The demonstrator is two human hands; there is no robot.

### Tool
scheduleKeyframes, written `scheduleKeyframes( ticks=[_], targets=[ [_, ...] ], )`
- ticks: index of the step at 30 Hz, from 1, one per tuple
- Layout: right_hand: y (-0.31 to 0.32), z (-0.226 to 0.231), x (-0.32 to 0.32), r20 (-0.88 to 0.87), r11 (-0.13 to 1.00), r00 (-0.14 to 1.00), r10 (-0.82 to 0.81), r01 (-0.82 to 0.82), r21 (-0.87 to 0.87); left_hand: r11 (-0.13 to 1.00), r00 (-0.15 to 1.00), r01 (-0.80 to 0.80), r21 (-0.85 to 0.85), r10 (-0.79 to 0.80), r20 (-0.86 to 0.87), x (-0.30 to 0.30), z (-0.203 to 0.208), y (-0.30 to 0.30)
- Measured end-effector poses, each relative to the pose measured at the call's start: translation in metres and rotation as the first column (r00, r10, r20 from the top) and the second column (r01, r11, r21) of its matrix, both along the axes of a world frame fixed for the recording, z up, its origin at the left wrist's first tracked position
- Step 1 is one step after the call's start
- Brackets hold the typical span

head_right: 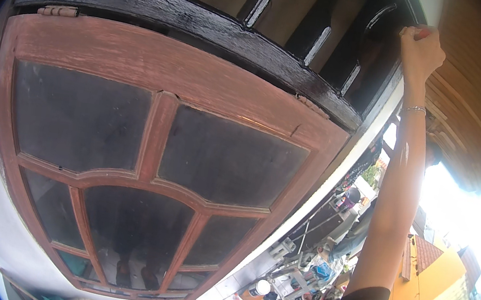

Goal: The person paints the upper metal grille and the wooden frame of a window using a brush and a small paint can. They repeatedly dip the brush into the can and apply black paint to the grille bars and the top edge of the window frame.

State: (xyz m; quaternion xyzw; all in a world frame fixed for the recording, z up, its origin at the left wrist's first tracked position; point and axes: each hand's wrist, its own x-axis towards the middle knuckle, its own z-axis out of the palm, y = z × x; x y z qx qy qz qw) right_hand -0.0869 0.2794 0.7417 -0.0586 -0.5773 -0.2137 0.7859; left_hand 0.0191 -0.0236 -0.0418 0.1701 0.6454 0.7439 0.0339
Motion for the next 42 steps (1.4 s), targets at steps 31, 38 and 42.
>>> scheduleKeyframes(
  ticks=[31, 38, 42],
  targets=[
    [0.025, -0.026, -0.044, 0.118, 1.000, 0.993, -0.030, 0.030, 0.004, 0.974, 0.961, 0.097, 0.205, -0.145, 0.234, -0.010, -0.040, 0.015],
    [0.014, -0.027, -0.003, 0.169, 0.968, 0.954, 0.249, -0.239, -0.077, 0.975, 0.962, 0.101, 0.200, -0.147, 0.231, -0.010, -0.039, 0.013],
    [0.016, -0.020, 0.020, 0.257, 0.945, 0.911, 0.324, -0.295, -0.144, 0.971, 0.958, 0.105, 0.216, -0.157, 0.242, -0.010, -0.041, 0.014]
  ],
)
